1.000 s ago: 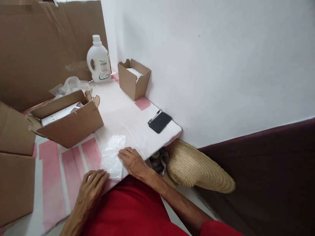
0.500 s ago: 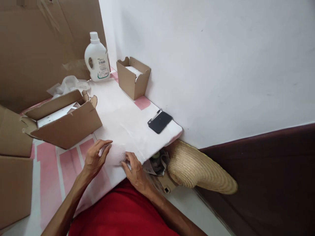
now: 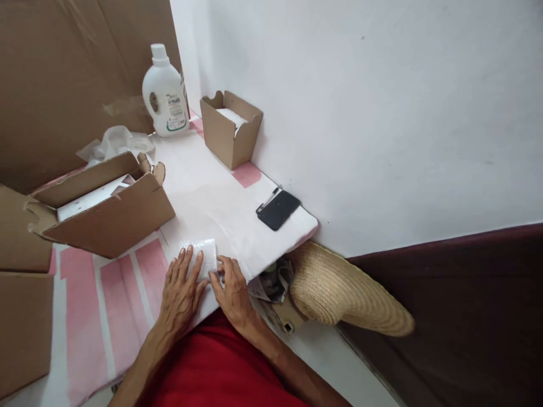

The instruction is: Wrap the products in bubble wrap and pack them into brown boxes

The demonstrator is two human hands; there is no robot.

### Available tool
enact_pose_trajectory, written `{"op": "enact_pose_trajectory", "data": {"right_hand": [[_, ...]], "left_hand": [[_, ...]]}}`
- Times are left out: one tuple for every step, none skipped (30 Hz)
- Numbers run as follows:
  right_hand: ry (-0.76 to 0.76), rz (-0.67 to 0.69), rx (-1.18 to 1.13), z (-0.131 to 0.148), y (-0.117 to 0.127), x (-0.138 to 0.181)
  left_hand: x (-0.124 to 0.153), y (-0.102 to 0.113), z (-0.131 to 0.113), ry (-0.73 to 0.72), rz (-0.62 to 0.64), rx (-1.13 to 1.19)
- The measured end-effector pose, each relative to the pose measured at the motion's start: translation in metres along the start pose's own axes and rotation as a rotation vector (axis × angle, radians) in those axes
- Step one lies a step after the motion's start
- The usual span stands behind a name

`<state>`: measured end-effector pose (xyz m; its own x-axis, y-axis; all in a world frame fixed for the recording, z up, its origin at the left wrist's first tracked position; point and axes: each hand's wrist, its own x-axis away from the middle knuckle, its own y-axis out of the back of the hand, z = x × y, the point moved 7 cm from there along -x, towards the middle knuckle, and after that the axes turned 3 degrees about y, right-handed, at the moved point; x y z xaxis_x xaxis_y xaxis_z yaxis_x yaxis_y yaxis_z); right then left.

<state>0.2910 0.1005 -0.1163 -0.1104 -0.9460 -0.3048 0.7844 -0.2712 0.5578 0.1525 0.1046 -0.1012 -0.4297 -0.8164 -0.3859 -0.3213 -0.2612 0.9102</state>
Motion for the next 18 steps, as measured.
{"op": "enact_pose_trajectory", "data": {"right_hand": [[0.009, -0.01, 0.038, 0.003, 0.003, -0.001], [0.028, -0.021, 0.088, 0.008, 0.007, -0.002], [0.062, -0.026, 0.14, 0.014, 0.011, -0.005], [0.117, -0.012, 0.185, 0.02, 0.012, -0.007], [0.188, 0.027, 0.219, 0.026, 0.011, -0.01], [0.267, 0.087, 0.241, 0.032, 0.007, -0.012], [0.341, 0.162, 0.252, 0.035, 0.0, -0.014], [0.399, 0.237, 0.26, 0.035, -0.007, -0.015], [0.435, 0.303, 0.271, 0.032, -0.014, -0.016], [0.448, 0.355, 0.285, 0.026, -0.021, -0.017], [0.443, 0.391, 0.297, 0.02, -0.027, -0.017], [0.434, 0.417, 0.304, 0.013, -0.032, -0.018], [0.424, 0.434, 0.309, 0.008, -0.036, -0.018], [0.416, 0.44, 0.312, 0.004, -0.039, -0.018], [0.41, 0.44, 0.314, 0.001, -0.04, -0.018], [0.404, 0.435, 0.313, 0.0, -0.04, -0.017], [0.401, 0.433, 0.311, 0.0, -0.04, -0.017], [0.399, 0.432, 0.308, 0.0, -0.04, -0.017]], "left_hand": [[0.003, -0.007, 0.0, 0.019, 0.024, -0.035], [0.005, -0.013, 0.001, 0.037, 0.039, -0.057], [0.007, -0.018, 0.003, 0.052, 0.051, -0.067], [0.009, -0.022, 0.005, 0.061, 0.06, -0.067], [0.01, -0.025, 0.007, 0.065, 0.063, -0.061], [0.012, -0.027, 0.009, 0.066, 0.062, -0.051], [0.013, -0.029, 0.01, 0.064, 0.06, -0.041], [0.015, -0.031, 0.011, 0.061, 0.056, -0.032], [0.016, -0.032, 0.012, 0.059, 0.053, -0.027], [0.017, -0.033, 0.013, 0.06, 0.051, -0.024], [0.018, -0.034, 0.014, 0.066, 0.055, -0.022], [0.018, -0.035, 0.014, 0.075, 0.063, -0.02], [0.018, -0.036, 0.014, 0.084, 0.077, -0.017], [0.018, -0.037, 0.013, 0.096, 0.095, -0.012], [0.017, -0.037, 0.013, 0.109, 0.114, -0.006], [0.017, -0.037, 0.014, 0.123, 0.135, 0.003], [0.016, -0.036, 0.015, 0.139, 0.157, 0.013], [0.015, -0.035, 0.017, 0.152, 0.18, 0.028]]}}
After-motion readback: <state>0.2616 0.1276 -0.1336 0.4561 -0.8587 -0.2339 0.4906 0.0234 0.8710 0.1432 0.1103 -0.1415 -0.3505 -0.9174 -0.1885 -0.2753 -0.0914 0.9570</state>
